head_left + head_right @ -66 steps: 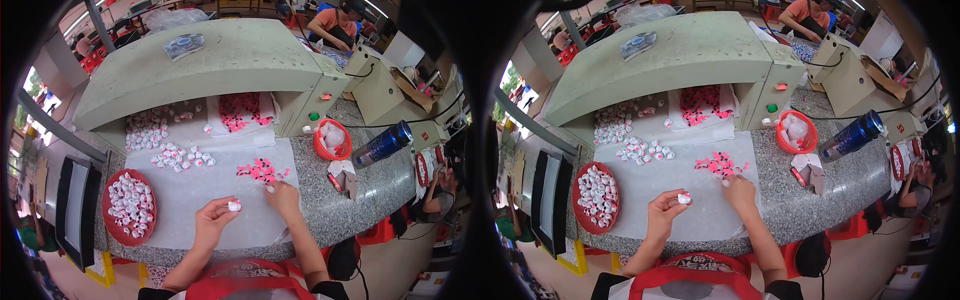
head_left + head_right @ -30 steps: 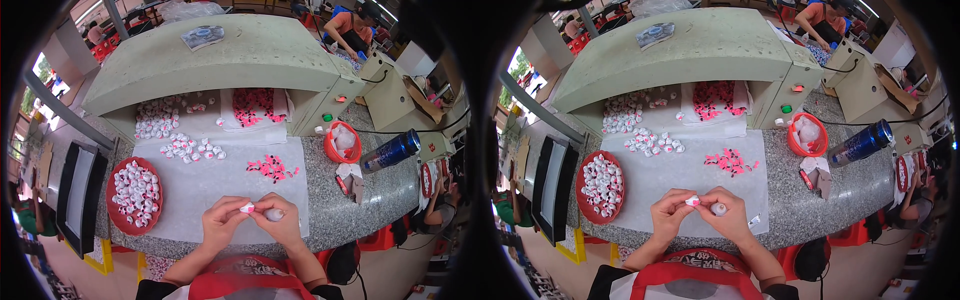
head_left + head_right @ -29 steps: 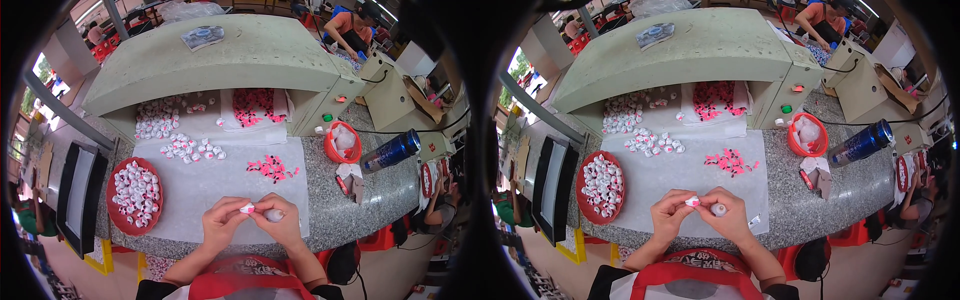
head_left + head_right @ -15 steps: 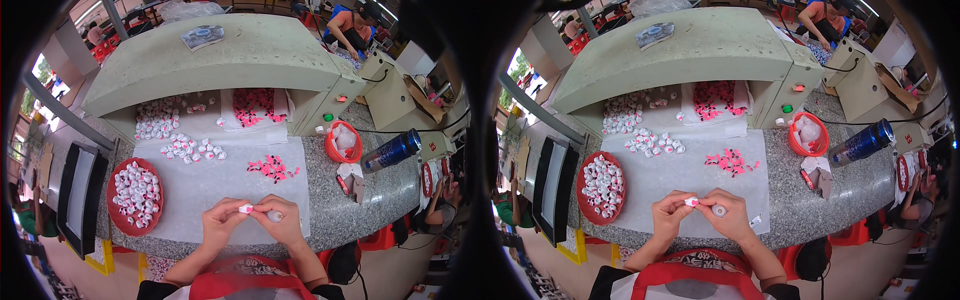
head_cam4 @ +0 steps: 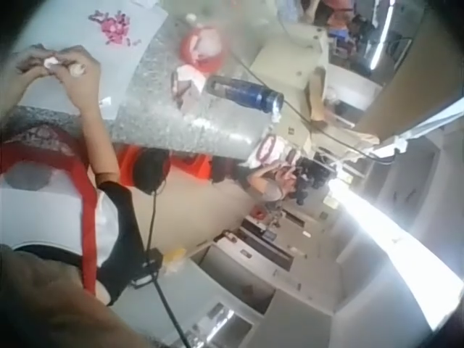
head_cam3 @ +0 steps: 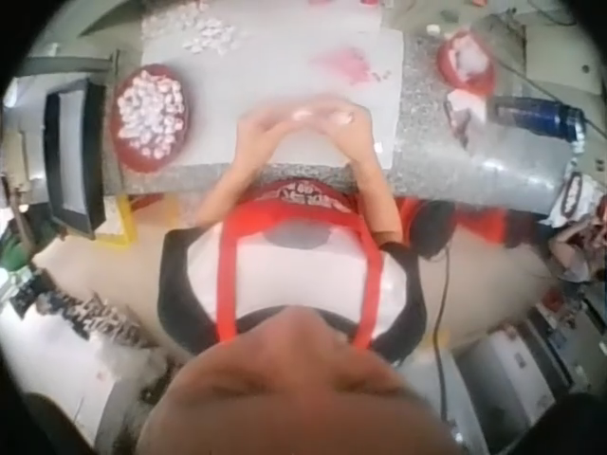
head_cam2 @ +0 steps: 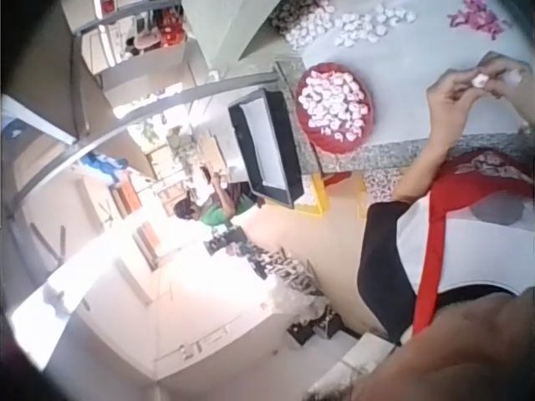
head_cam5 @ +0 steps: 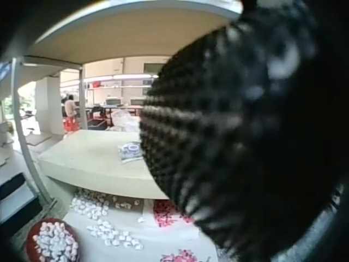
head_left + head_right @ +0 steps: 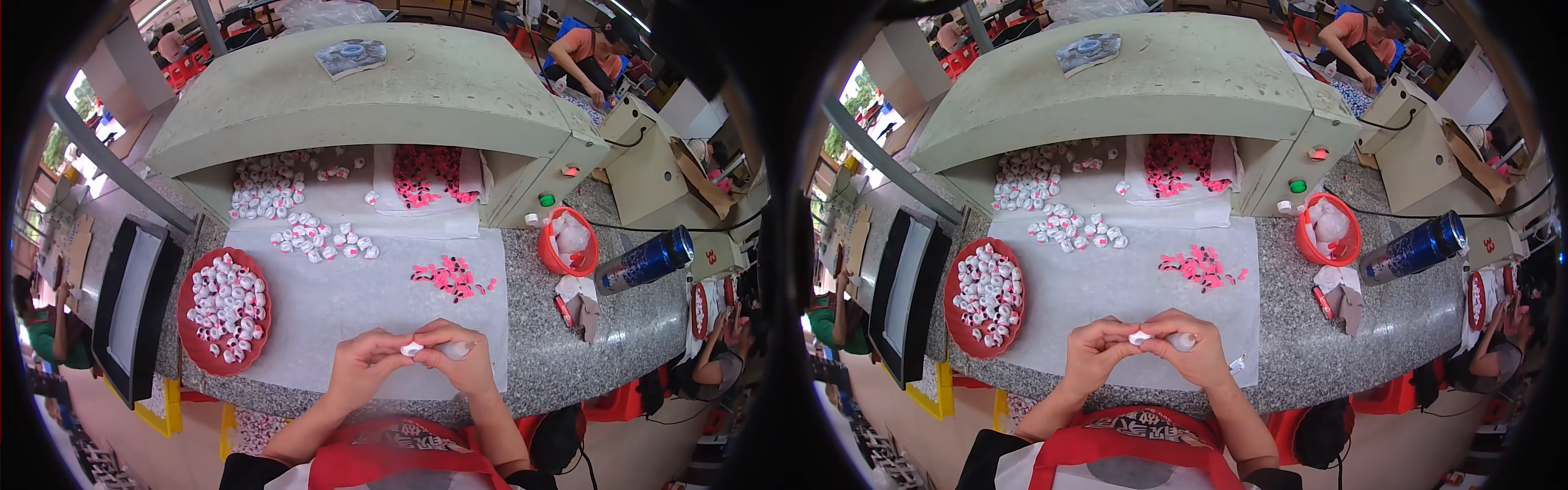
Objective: The worker is attaching small pink bow accessories onto white toy character heads at a factory workbench.
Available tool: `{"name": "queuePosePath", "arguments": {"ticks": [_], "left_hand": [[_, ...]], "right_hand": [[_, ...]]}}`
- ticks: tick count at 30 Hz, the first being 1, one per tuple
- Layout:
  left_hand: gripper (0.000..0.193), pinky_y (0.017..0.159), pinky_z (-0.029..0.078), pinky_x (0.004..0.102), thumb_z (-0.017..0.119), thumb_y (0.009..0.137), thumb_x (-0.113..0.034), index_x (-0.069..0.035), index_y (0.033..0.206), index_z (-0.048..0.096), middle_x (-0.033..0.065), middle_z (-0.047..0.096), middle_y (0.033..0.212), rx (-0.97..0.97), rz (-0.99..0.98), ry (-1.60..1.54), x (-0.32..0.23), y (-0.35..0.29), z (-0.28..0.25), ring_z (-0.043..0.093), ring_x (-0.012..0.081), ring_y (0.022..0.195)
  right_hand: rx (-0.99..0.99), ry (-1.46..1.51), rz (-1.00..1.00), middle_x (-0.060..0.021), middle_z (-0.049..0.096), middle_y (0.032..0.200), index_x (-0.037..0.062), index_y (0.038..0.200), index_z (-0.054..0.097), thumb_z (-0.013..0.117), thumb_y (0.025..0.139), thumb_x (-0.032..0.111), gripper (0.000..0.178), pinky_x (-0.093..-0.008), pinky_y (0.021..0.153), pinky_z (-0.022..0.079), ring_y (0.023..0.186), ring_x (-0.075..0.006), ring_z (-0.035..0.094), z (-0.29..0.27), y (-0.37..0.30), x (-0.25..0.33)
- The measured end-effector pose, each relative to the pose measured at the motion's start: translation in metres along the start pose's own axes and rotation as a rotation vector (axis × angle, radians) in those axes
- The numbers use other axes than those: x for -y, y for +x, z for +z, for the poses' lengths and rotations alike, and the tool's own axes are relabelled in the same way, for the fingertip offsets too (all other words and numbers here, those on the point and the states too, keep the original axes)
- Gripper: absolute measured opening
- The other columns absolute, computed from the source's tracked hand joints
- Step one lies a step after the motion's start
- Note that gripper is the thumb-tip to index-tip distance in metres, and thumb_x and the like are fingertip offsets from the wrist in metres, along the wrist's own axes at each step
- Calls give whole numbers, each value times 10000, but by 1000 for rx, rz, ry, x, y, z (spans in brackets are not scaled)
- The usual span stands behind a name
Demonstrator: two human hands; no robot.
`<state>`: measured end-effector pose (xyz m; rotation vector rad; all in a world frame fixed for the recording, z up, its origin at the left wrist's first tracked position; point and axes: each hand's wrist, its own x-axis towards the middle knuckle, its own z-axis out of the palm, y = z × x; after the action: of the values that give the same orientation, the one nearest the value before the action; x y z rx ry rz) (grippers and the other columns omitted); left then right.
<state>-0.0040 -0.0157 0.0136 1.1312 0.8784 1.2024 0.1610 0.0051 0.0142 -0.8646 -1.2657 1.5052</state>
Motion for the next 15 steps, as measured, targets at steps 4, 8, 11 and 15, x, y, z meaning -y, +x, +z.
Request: {"name": "queuePosePath", "arguments": {"ticks": [4, 8, 11, 15], "left_hand": [[273, 676, 506, 247, 572, 748, 101, 42, 1013, 543, 129, 599, 858, -60, -34, -20, 4, -7, 0, 608, 174, 796], [256, 666, 506, 250, 570, 753, 96, 41, 1002, 551, 128, 599, 857, -123, -73, -112, 7, -11, 1, 609, 173, 779], [250, 661, 505, 250, 569, 756, 93, 40, 999, 553, 127, 600, 858, -148, -77, -149, 9, -15, 1, 608, 172, 772], [239, 655, 503, 248, 568, 757, 91, 41, 991, 555, 125, 599, 860, -159, -66, -153, 8, -16, 2, 607, 171, 769]], "right_hand": [[-20, 102, 43, -128, 583, 873, -26, 839, 604, 643, 703, -57, 145, -218, 547, 462, 692, -142, 568, 5, -2, -10], [-49, 106, 64, -128, 579, 876, -28, 833, 600, 640, 711, -45, 130, -218, 547, 463, 683, -136, 563, 12, -3, -16], [-55, 99, 79, -131, 576, 878, -30, 828, 594, 640, 714, -40, 124, -217, 547, 462, 678, -133, 561, 17, -5, -13], [-52, 99, 50, -115, 574, 884, -30, 828, 586, 638, 723, -35, 117, -219, 596, 470, 728, -129, 564, 18, -7, -12]]}}
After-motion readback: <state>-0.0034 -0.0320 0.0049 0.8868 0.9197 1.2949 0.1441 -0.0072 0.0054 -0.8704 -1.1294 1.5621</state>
